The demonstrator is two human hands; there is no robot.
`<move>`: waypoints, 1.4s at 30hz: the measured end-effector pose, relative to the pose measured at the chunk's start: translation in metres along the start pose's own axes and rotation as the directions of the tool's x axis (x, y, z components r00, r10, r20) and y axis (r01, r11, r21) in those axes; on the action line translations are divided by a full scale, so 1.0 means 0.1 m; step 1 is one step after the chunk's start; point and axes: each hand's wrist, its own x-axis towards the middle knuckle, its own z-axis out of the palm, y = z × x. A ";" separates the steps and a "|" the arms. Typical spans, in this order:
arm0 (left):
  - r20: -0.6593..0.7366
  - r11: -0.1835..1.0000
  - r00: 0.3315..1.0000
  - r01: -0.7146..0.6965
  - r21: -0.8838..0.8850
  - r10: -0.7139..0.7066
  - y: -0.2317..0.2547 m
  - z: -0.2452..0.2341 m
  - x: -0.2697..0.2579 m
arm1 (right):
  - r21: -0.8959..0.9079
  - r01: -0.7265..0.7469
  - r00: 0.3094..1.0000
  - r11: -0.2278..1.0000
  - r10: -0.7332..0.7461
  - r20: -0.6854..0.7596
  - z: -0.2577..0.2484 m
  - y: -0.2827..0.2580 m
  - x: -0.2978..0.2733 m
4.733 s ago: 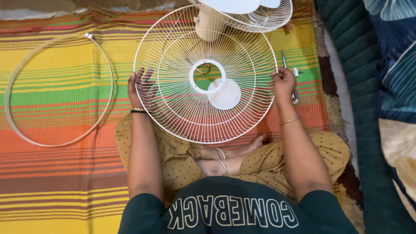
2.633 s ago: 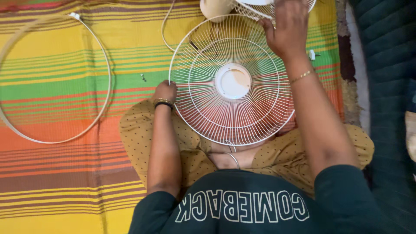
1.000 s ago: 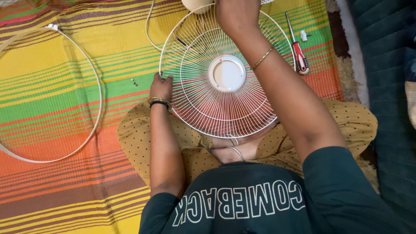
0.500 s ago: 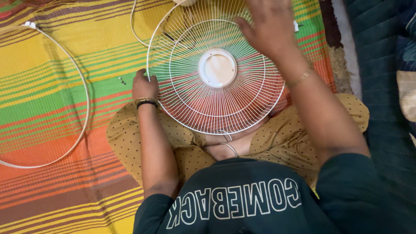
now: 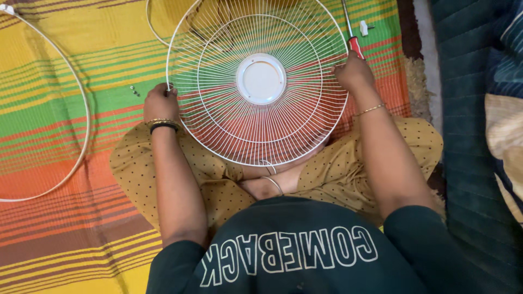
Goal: The person assembles a table fan by securing the front grill to the fan blades using a screwdriver and screws, then attaches the outer ring to complete the assembly.
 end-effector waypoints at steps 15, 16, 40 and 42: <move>-0.150 0.999 0.988 -0.037 -0.033 0.031 0.10 0.05 -0.02 | -0.085 -0.020 1.000 0.996 0.021 0.008 0.07 0.19 0.19; -0.160 0.998 0.987 -0.040 -0.044 0.032 0.10 0.06 -0.02 | -0.086 -0.021 1.000 0.996 0.022 0.011 0.08 0.20 0.20; -0.160 0.998 0.987 0.014 -0.068 -0.025 0.16 0.06 0.05 | -0.220 -0.038 0.993 0.975 0.062 0.105 0.07 0.19 0.25; -0.164 0.996 0.986 0.014 -0.089 -0.028 0.17 0.05 0.04 | -0.217 -0.021 0.995 0.976 0.042 0.093 0.08 0.22 0.26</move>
